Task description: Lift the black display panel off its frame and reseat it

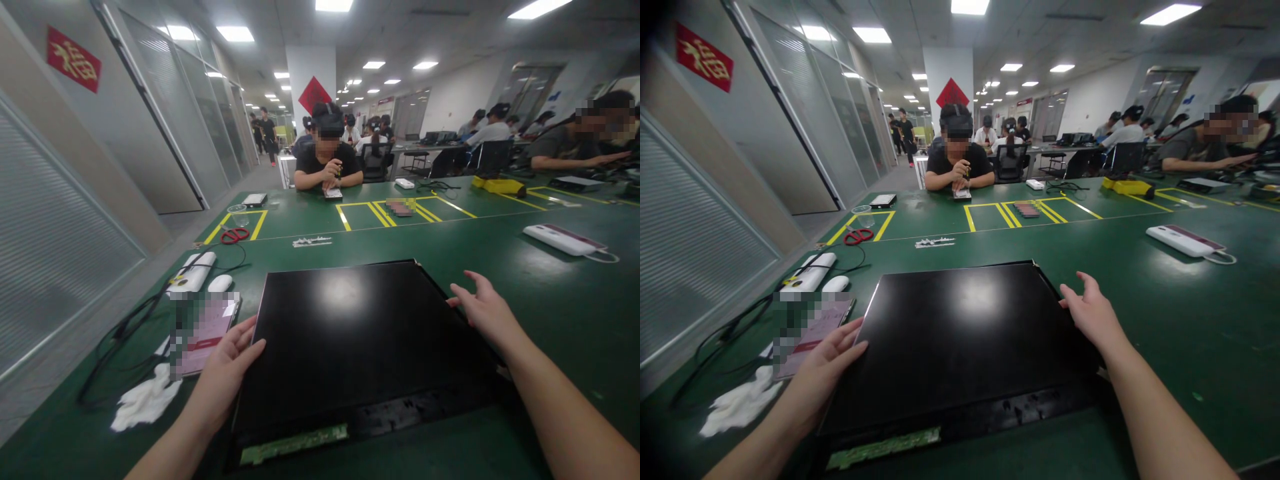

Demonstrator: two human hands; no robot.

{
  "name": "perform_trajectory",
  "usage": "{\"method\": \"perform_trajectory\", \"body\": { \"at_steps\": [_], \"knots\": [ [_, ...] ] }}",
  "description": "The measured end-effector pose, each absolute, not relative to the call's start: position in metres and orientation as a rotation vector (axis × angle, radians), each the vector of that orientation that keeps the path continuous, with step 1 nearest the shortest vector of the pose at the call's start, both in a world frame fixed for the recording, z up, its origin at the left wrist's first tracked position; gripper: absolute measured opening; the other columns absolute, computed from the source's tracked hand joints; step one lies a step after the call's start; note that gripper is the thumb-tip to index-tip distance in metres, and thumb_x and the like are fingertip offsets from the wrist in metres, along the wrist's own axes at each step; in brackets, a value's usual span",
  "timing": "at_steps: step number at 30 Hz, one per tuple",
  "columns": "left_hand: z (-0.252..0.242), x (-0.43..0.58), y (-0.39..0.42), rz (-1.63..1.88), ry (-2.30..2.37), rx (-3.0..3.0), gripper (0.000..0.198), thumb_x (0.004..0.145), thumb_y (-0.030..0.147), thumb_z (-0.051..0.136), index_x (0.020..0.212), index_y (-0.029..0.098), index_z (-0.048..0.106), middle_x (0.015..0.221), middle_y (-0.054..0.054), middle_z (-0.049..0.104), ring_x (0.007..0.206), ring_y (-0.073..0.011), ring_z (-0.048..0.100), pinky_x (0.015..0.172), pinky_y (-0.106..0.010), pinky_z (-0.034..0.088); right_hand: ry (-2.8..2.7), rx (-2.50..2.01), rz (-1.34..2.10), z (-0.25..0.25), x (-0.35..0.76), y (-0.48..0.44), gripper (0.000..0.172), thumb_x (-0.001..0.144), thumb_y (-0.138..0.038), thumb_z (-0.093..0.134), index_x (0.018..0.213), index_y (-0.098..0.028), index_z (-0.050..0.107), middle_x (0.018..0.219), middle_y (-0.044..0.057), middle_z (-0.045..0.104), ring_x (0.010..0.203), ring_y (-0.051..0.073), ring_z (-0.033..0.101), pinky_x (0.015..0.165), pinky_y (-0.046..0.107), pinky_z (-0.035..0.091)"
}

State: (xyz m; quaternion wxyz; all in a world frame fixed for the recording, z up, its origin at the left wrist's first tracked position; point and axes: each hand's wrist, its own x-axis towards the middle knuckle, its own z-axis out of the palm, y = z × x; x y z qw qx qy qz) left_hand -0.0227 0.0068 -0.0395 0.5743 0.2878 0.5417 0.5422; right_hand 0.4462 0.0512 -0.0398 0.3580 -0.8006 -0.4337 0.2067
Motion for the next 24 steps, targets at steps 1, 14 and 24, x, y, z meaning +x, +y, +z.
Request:
{"method": "perform_trajectory", "body": {
  "at_steps": [1,14,24],
  "knots": [
    [-0.042,-0.024,0.007,1.268,1.264,0.686,0.070,0.065,0.022,0.096,0.129,0.021,0.067,0.137,-0.014,0.076,0.113,-0.0349,0.078,0.094,-0.043,0.066,-1.129,-2.085,0.520,-0.039,0.445,0.051,0.089,0.087,-0.058,0.057,0.163,-0.018,0.035,0.088,0.008,0.080,0.057,0.022,0.062,0.063,0.037,0.050],
    [-0.028,-0.015,0.005,1.253,1.326,0.776,0.087,0.048,0.045,0.105,0.122,0.019,0.066,0.130,-0.017,0.079,0.127,-0.0398,0.071,0.112,-0.050,0.056,-1.301,-2.177,0.348,-0.041,0.441,0.048,0.083,0.086,-0.048,0.057,0.162,-0.018,0.042,0.096,0.008,0.081,0.097,0.033,0.073,0.085,0.041,0.050],
    [-0.028,-0.016,0.005,1.222,1.365,0.818,0.088,0.046,0.051,0.104,0.118,0.020,0.066,0.136,-0.019,0.075,0.131,-0.0408,0.068,0.114,-0.050,0.054,-1.345,-2.178,0.295,-0.041,0.441,0.048,0.076,0.085,-0.048,0.060,0.155,-0.019,0.052,0.095,0.009,0.081,0.092,0.032,0.074,0.078,0.039,0.050]
  ]
}}
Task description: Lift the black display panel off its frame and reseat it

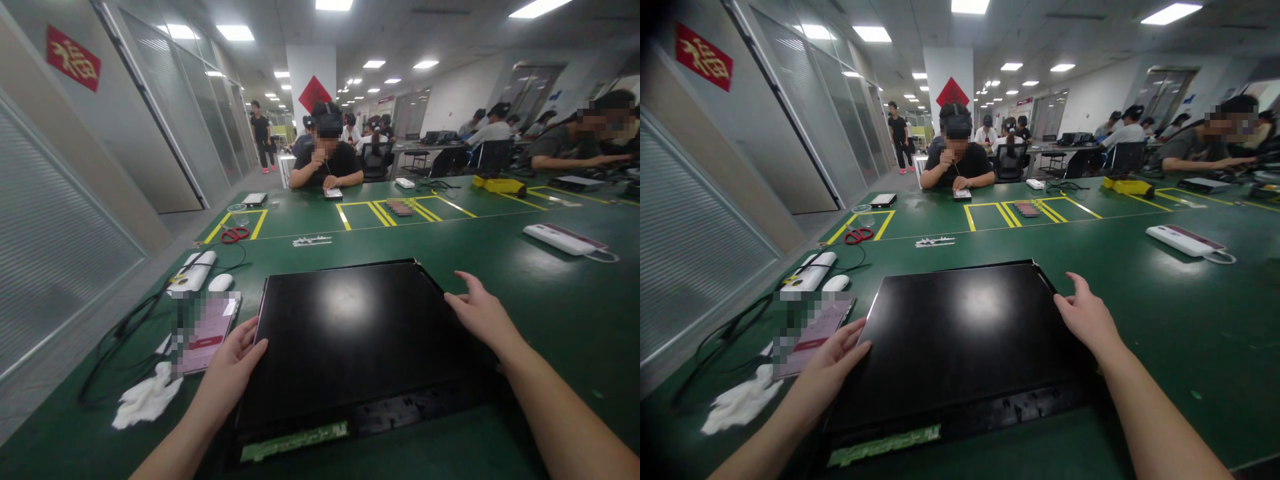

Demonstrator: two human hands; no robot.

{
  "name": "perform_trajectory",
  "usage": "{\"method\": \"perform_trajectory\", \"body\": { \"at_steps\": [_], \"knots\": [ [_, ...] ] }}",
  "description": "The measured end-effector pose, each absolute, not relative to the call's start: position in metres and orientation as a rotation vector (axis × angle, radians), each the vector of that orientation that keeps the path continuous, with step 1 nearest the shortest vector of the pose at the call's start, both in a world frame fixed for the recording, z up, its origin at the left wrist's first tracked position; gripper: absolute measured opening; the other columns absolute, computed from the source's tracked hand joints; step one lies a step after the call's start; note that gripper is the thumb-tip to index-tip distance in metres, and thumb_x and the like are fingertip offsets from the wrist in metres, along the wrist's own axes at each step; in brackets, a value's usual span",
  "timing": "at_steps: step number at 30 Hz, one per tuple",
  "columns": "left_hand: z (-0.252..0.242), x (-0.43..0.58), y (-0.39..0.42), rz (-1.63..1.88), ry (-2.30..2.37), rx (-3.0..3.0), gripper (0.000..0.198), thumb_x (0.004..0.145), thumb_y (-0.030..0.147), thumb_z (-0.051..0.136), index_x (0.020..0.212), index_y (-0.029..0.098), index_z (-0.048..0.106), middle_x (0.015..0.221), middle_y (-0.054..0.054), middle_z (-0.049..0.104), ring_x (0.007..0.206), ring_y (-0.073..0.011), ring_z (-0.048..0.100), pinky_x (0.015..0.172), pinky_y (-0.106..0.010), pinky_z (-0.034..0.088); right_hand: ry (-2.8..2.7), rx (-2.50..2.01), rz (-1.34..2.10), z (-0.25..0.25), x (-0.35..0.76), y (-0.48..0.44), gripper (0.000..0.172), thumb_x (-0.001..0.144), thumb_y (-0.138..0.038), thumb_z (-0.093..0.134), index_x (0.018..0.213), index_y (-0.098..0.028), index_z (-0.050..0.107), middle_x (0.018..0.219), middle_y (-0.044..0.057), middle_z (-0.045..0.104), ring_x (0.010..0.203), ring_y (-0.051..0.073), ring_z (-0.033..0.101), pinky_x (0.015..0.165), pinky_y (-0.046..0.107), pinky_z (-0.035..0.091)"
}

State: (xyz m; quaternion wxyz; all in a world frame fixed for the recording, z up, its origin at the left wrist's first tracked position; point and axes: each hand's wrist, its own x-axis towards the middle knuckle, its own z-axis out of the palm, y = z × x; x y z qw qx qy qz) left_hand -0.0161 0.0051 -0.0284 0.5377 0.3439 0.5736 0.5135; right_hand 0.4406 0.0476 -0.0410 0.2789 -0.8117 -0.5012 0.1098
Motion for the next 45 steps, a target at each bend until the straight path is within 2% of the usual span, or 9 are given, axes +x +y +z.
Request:
{"method": "perform_trajectory", "body": {
  "at_steps": [6,13,20,25,31,37,45],
  "knots": [
    [-0.023,-0.013,0.006,1.213,1.388,0.812,0.086,0.043,0.048,0.104,0.116,0.021,0.066,0.134,-0.019,0.077,0.130,-0.0404,0.069,0.112,-0.047,0.055,-1.393,-2.216,0.308,-0.037,0.436,0.046,0.076,0.087,-0.050,0.059,0.156,-0.020,0.049,0.099,0.008,0.082,0.097,0.034,0.074,0.082,0.042,0.051],
    [-0.022,-0.012,0.005,1.215,1.400,0.846,0.081,0.044,0.046,0.103,0.113,0.022,0.067,0.133,-0.018,0.077,0.135,-0.0406,0.066,0.113,-0.046,0.054,-1.439,-2.235,0.286,-0.037,0.436,0.046,0.069,0.086,-0.049,0.060,0.149,-0.022,0.056,0.098,0.009,0.082,0.094,0.034,0.075,0.080,0.043,0.052],
    [-0.024,-0.013,0.005,1.218,1.382,0.827,0.082,0.044,0.045,0.103,0.114,0.021,0.067,0.133,-0.018,0.078,0.136,-0.0415,0.065,0.119,-0.052,0.049,-1.442,-2.270,0.339,-0.034,0.435,0.046,0.068,0.089,-0.051,0.057,0.150,-0.022,0.054,0.102,0.008,0.082,0.098,0.035,0.075,0.081,0.043,0.052],
    [-0.025,-0.013,0.005,1.228,1.362,0.827,0.081,0.048,0.044,0.102,0.117,0.020,0.066,0.136,-0.019,0.075,0.135,-0.0409,0.066,0.117,-0.052,0.050,-1.554,-2.209,0.333,-0.036,0.441,0.046,0.064,0.088,-0.048,0.057,0.147,-0.022,0.058,0.102,0.009,0.082,0.097,0.035,0.075,0.083,0.044,0.053],
    [-0.026,-0.012,0.004,1.243,1.349,0.835,0.080,0.051,0.042,0.101,0.119,0.019,0.067,0.129,-0.019,0.079,0.132,-0.0406,0.068,0.116,-0.052,0.051,-1.563,-2.215,0.352,-0.035,0.443,0.047,0.057,0.088,-0.047,0.057,0.140,-0.025,0.064,0.101,0.009,0.082,0.095,0.036,0.076,0.084,0.046,0.054],
    [-0.024,-0.014,0.004,1.237,1.334,0.833,0.083,0.049,0.044,0.103,0.119,0.018,0.067,0.129,-0.020,0.079,0.132,-0.0422,0.068,0.118,-0.055,0.049,-1.637,-2.197,0.388,-0.033,0.444,0.046,0.060,0.087,-0.046,0.059,0.144,-0.027,0.062,0.105,0.007,0.082,0.099,0.035,0.075,0.085,0.045,0.054],
    [-0.052,-0.027,0.009,1.263,1.281,0.811,0.086,0.059,0.045,0.101,0.134,0.018,0.067,0.132,-0.018,0.078,0.127,-0.0395,0.071,0.112,-0.050,0.055,-1.715,-2.155,0.400,-0.034,0.448,0.046,0.054,0.087,-0.047,0.058,0.138,-0.028,0.066,0.103,0.005,0.082,0.095,0.032,0.076,0.079,0.042,0.054]
  ]
}}
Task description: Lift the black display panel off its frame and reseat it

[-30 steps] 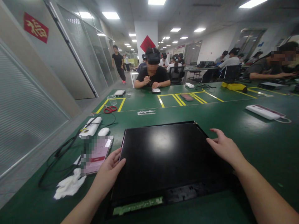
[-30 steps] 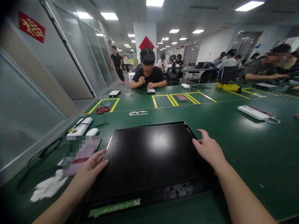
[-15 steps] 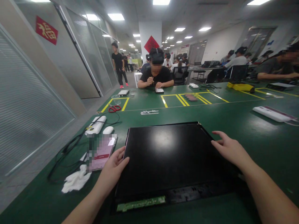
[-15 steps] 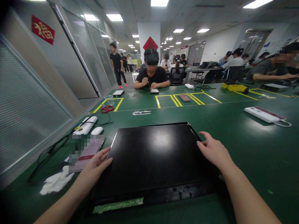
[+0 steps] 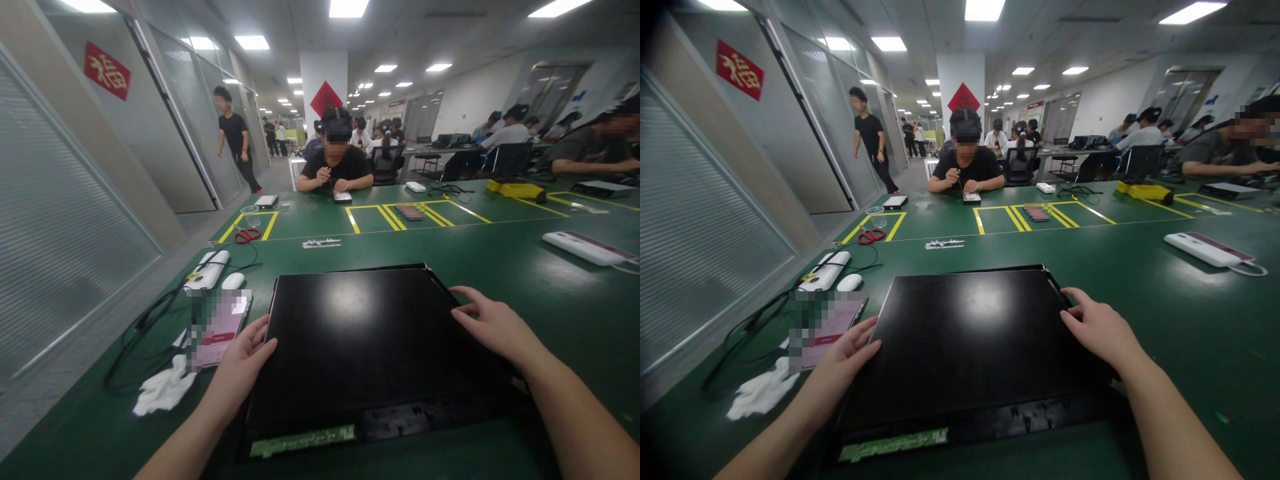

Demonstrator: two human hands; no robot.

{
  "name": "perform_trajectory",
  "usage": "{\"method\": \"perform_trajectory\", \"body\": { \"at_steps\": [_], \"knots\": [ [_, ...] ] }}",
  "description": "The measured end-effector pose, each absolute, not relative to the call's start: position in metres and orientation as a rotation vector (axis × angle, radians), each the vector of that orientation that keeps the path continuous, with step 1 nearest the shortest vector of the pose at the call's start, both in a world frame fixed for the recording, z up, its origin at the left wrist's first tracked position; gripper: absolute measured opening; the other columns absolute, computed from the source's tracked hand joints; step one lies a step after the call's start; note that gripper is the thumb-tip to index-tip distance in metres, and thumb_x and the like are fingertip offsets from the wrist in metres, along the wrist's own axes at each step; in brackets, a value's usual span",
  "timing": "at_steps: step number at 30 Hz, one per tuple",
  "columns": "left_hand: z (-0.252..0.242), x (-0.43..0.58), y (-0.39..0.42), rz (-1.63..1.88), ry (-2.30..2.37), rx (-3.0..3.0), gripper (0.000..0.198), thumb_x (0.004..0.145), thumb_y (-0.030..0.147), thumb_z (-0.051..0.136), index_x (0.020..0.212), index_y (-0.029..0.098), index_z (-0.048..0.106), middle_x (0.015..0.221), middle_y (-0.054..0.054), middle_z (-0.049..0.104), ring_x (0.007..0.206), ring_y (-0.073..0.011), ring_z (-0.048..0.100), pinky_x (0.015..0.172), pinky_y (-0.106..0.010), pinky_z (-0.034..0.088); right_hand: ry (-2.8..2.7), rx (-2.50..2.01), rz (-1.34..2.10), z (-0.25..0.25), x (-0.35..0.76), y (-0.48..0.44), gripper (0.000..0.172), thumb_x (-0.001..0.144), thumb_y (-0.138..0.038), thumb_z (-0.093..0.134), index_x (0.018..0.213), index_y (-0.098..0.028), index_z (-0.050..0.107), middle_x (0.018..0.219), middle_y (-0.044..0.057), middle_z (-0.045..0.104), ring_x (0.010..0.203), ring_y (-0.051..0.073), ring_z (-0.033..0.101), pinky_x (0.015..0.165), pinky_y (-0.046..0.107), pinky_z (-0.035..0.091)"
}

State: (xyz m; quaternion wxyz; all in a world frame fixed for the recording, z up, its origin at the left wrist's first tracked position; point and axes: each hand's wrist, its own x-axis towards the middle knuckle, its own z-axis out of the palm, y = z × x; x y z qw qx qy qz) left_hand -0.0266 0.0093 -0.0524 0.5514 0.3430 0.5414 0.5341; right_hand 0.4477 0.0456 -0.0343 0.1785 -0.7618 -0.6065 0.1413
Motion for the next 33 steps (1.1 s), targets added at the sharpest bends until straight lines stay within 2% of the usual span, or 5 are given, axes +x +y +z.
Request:
{"method": "perform_trajectory", "body": {
  "at_steps": [14,21,26,30,33],
  "knots": [
    [-0.036,-0.026,0.006,1.183,1.212,0.695,0.103,0.059,0.030,0.102,0.150,0.019,0.056,0.134,-0.015,0.077,0.125,-0.0384,0.073,0.107,-0.048,0.059,-1.818,-2.035,0.326,-0.041,0.456,0.047,0.044,0.087,-0.051,0.057,0.121,-0.030,0.073,0.096,0.004,0.083,0.084,0.029,0.077,0.069,0.037,0.056],
    [-0.025,-0.025,0.006,1.151,1.192,0.673,0.096,0.053,0.026,0.102,0.141,0.017,0.064,0.130,-0.014,0.079,0.126,-0.0391,0.072,0.107,-0.048,0.059,-1.797,-2.030,0.344,-0.041,0.457,0.048,0.046,0.087,-0.053,0.055,0.121,-0.028,0.073,0.096,0.005,0.083,0.082,0.028,0.077,0.073,0.039,0.056],
    [-0.027,-0.028,0.006,1.207,1.256,0.786,0.083,0.054,0.036,0.102,0.130,0.018,0.072,0.135,-0.015,0.077,0.136,-0.0402,0.065,0.117,-0.052,0.051,-1.809,-2.027,0.331,-0.039,0.457,0.047,0.045,0.086,-0.053,0.056,0.119,-0.028,0.075,0.095,0.005,0.082,0.081,0.028,0.077,0.070,0.037,0.055],
    [-0.032,-0.035,0.008,1.259,1.443,1.047,0.064,0.058,0.042,0.096,0.116,0.021,0.079,0.159,-0.014,0.059,0.153,-0.0412,0.047,0.129,-0.053,0.034,-1.805,-2.044,0.353,-0.038,0.456,0.047,0.046,0.086,-0.053,0.056,0.119,-0.028,0.075,0.095,0.005,0.082,0.080,0.028,0.077,0.070,0.038,0.056],
    [-0.041,-0.042,0.011,1.203,1.579,1.258,0.057,0.063,0.044,0.089,0.115,0.022,0.080,0.165,-0.013,0.049,0.158,-0.0406,0.039,0.130,-0.052,0.030,-1.806,-2.061,0.368,-0.039,0.458,0.047,0.047,0.085,-0.054,0.056,0.119,-0.028,0.075,0.097,0.005,0.082,0.084,0.029,0.077,0.072,0.039,0.056]
  ]
}}
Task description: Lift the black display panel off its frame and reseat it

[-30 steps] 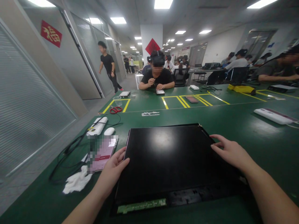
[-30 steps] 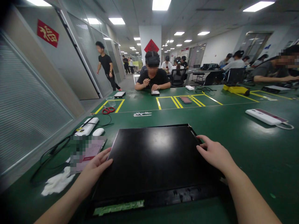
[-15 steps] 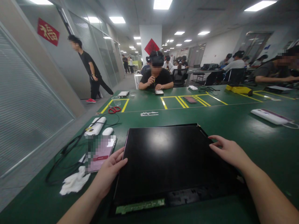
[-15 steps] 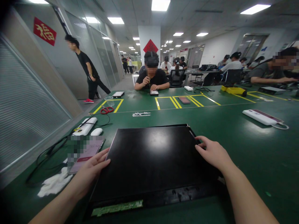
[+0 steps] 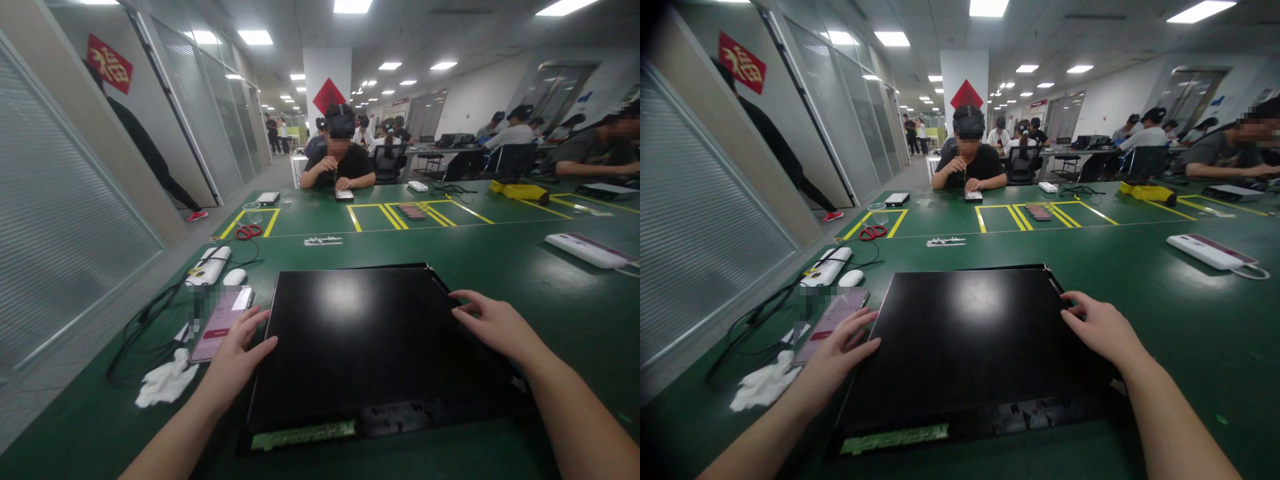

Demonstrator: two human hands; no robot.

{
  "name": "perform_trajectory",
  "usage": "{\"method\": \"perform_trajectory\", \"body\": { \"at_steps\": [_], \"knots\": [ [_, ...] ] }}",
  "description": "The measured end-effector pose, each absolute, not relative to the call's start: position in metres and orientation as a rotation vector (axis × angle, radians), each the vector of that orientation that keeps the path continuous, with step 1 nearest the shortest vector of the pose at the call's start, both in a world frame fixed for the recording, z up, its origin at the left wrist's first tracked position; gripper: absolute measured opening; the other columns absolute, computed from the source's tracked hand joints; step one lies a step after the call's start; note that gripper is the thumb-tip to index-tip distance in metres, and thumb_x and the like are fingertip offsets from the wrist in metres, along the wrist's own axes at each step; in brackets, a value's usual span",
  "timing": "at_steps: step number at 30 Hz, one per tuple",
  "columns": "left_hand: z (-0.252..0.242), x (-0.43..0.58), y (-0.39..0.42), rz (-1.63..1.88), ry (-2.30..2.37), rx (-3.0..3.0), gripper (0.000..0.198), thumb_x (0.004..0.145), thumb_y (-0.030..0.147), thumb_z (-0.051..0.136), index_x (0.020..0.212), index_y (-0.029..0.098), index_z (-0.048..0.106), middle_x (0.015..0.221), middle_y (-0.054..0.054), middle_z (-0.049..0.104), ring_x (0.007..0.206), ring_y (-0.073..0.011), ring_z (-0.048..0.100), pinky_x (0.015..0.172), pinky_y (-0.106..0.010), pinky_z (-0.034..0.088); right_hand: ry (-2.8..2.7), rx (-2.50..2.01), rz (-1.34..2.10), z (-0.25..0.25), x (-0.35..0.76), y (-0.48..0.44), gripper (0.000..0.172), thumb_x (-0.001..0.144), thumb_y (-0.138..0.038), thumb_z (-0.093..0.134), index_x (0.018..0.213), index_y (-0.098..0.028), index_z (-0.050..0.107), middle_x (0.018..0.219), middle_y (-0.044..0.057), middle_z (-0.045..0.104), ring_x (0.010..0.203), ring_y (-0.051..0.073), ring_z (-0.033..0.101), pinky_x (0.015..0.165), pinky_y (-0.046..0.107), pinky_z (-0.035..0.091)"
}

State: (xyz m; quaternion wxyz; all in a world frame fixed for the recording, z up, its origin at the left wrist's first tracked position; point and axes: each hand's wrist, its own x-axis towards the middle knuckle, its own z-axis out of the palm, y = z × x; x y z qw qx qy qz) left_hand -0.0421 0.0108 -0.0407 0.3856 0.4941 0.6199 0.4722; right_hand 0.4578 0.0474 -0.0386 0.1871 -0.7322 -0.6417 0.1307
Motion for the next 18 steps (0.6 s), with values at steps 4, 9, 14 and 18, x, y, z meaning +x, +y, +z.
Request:
{"method": "perform_trajectory", "body": {
  "at_steps": [4,9,14,18],
  "knots": [
    [-0.056,-0.051,0.015,1.047,1.655,1.436,0.061,0.070,0.048,0.080,0.125,0.020,0.077,0.163,-0.017,0.050,0.154,-0.0397,0.044,0.129,-0.055,0.031,-1.810,-2.055,0.372,-0.043,0.462,0.049,0.048,0.086,-0.056,0.057,0.121,-0.029,0.075,0.098,0.005,0.082,0.085,0.029,0.077,0.075,0.040,0.056],
    [-0.062,-0.052,0.016,0.915,1.746,1.571,0.059,0.075,0.046,0.073,0.128,0.019,0.075,0.162,-0.018,0.052,0.153,-0.0384,0.047,0.128,-0.056,0.032,-1.804,-2.074,0.386,-0.044,0.463,0.049,0.049,0.086,-0.058,0.055,0.120,-0.029,0.075,0.101,0.006,0.082,0.088,0.030,0.077,0.079,0.042,0.056],
    [-0.058,-0.050,0.016,0.836,1.804,1.634,0.063,0.077,0.045,0.068,0.132,0.015,0.074,0.163,-0.020,0.050,0.152,-0.0381,0.047,0.128,-0.055,0.034,-1.815,-2.071,0.353,-0.041,0.460,0.047,0.049,0.085,-0.058,0.055,0.118,-0.029,0.077,0.099,0.006,0.082,0.087,0.031,0.076,0.078,0.043,0.056],
    [-0.055,-0.049,0.015,0.805,1.838,1.674,0.061,0.080,0.040,0.067,0.134,0.015,0.073,0.162,-0.020,0.051,0.151,-0.0385,0.049,0.127,-0.058,0.035,-1.828,-2.044,0.352,-0.042,0.460,0.047,0.049,0.086,-0.058,0.055,0.118,-0.029,0.077,0.099,0.006,0.082,0.083,0.029,0.076,0.075,0.042,0.056]
  ]
}}
